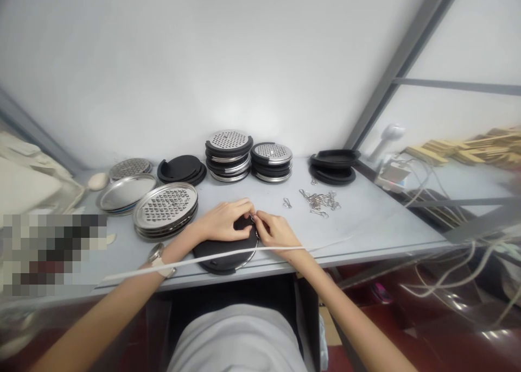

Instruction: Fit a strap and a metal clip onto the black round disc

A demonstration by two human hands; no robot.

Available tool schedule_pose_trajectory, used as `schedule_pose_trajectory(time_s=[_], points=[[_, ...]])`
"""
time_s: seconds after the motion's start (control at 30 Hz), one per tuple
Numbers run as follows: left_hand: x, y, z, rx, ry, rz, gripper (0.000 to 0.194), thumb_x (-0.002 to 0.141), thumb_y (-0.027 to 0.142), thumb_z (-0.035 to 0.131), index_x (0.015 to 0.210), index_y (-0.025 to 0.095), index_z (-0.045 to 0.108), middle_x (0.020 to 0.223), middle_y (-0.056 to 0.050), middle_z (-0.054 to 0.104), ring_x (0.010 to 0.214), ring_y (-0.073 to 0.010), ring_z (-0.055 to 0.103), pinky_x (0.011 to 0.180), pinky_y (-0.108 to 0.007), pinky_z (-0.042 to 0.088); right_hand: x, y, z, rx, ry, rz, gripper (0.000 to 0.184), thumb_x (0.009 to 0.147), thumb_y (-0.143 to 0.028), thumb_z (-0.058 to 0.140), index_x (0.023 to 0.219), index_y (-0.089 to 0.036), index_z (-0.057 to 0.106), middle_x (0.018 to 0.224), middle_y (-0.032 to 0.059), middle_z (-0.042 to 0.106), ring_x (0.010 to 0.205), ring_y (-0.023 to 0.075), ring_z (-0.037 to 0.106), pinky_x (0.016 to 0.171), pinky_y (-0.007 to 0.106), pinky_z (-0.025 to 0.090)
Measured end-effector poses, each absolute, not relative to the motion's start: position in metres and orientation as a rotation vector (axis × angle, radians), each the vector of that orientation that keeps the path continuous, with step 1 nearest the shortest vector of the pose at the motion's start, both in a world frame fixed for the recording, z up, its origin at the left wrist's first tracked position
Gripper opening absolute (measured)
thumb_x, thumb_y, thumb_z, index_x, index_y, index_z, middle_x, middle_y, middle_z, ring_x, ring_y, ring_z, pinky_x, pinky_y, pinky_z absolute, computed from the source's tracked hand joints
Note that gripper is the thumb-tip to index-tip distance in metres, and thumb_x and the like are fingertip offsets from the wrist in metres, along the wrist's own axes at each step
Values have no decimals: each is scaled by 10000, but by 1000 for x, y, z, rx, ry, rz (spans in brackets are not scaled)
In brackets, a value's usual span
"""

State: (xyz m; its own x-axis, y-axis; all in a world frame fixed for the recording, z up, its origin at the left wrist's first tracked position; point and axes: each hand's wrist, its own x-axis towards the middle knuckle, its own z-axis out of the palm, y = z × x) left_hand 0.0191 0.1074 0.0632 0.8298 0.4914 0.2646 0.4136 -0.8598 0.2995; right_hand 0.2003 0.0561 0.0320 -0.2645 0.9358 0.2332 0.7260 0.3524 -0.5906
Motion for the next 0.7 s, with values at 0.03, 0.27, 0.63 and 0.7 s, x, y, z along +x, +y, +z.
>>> schedule_pose_trajectory(time_s=[0.03,0.27,0.63,0.7], points=[[19,107,63,2789,691,488,124,793,274,513,885,204,469,894,3,523,694,-131,503,624,-254,379,200,56,32,-1436,-2068,508,270,927,-291,336,764,-188,524,637,-8,550,555,121,486,560,222,321],[19,107,65,2751,686,457,71,801,257,502,838,197,490,861,2,504,652,-114,477,617,-238,377,200,56,31,-1407,-2034,557,197,872,-254,387,728,-187,502,569,-45,456,515,101,405,520,212,286],[19,109,64,2679,649,514,99,794,265,518,782,193,450,801,20,488,661,-108,469,632,-221,373,202,56,29,-1396,-2014,597,205,867,-261,389,693,-186,469,554,-56,404,514,95,365,511,214,267],[19,109,64,2667,650,517,103,794,268,520,780,193,450,796,23,486,666,-108,468,633,-221,372,202,56,29,-1397,-2014,601,207,870,-262,388,693,-186,465,556,-57,399,517,95,358,511,216,264]])
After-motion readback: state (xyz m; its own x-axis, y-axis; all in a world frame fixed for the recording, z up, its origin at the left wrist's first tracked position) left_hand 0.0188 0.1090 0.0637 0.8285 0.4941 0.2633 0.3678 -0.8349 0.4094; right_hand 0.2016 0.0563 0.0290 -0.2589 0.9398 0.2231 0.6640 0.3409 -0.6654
